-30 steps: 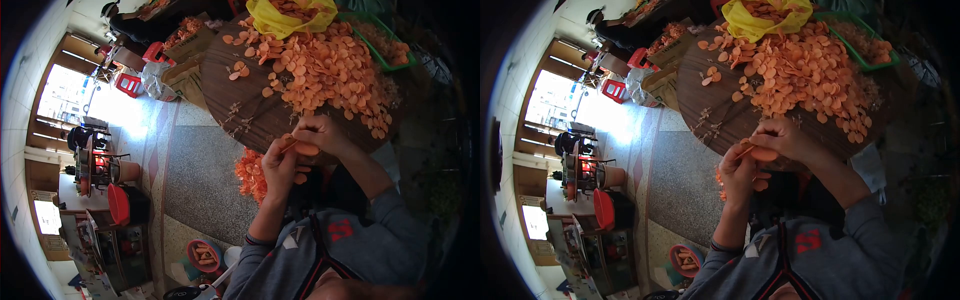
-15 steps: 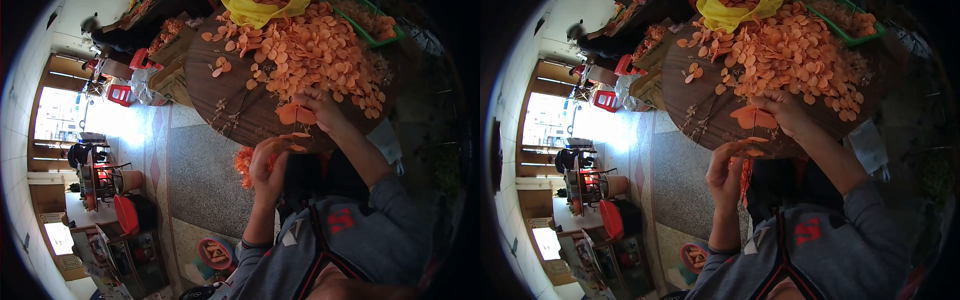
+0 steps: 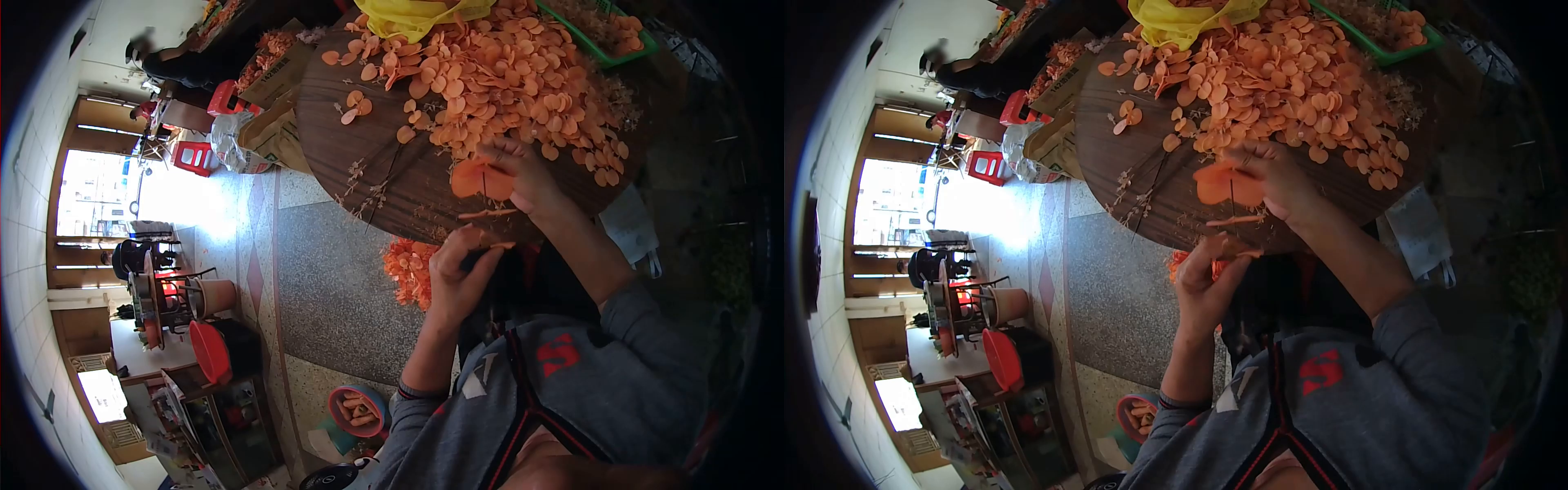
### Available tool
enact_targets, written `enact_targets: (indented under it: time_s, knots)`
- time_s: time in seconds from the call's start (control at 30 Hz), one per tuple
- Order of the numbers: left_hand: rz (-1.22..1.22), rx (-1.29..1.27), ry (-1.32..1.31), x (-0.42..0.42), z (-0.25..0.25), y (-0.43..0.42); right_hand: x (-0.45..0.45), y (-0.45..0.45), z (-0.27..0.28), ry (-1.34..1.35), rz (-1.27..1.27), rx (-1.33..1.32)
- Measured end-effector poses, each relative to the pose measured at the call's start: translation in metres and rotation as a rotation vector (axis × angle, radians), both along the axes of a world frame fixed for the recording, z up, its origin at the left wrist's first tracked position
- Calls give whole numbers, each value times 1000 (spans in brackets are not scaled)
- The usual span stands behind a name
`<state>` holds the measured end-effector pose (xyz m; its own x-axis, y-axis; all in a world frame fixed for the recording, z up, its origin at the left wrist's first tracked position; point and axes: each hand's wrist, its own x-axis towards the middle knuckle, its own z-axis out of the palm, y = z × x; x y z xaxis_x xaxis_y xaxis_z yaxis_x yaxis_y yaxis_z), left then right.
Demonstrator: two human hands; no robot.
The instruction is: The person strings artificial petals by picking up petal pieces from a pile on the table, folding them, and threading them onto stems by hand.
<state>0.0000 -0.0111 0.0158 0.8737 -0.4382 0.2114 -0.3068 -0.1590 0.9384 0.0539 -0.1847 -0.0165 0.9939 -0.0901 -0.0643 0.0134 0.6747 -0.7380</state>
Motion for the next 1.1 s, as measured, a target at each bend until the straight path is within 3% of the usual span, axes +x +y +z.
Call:
enact_targets:
  time_s: [0.1,0.3,0.37,0.43,0.5,0.6,0.7,0.8,0.9,1.0,1.1]
  knots:
    - [-186,1,-121,-6,4,7,4,-13,20,58,-147,68]
    - [-245,172,-169,-21,9,17,19,-44,-8,-47,-118,-6]
    - [-198,-176,188,-15,23,15,15,-40,-1,0,-134,20]
    - [-114,-330,306,-2,26,15,9,-34,3,-18,-58,20]
    - [-5,-296,178,22,12,14,1,-22,2,0,2,38]
    - [-80,33,-330,31,18,-7,1,-12,0,26,55,19]
    - [-166,85,-41,31,10,-17,-3,-7,-4,47,86,-2]
    - [-135,-142,253,25,-6,-20,-7,-6,-3,15,57,-10]
    - [-92,65,62,15,7,-15,-2,-11,-11,-26,27,37]
    - [-142,218,-327,4,12,-12,6,-23,-16,-99,17,75]
    - [-121,316,-385,-10,19,-8,11,-33,-23,-140,19,74]
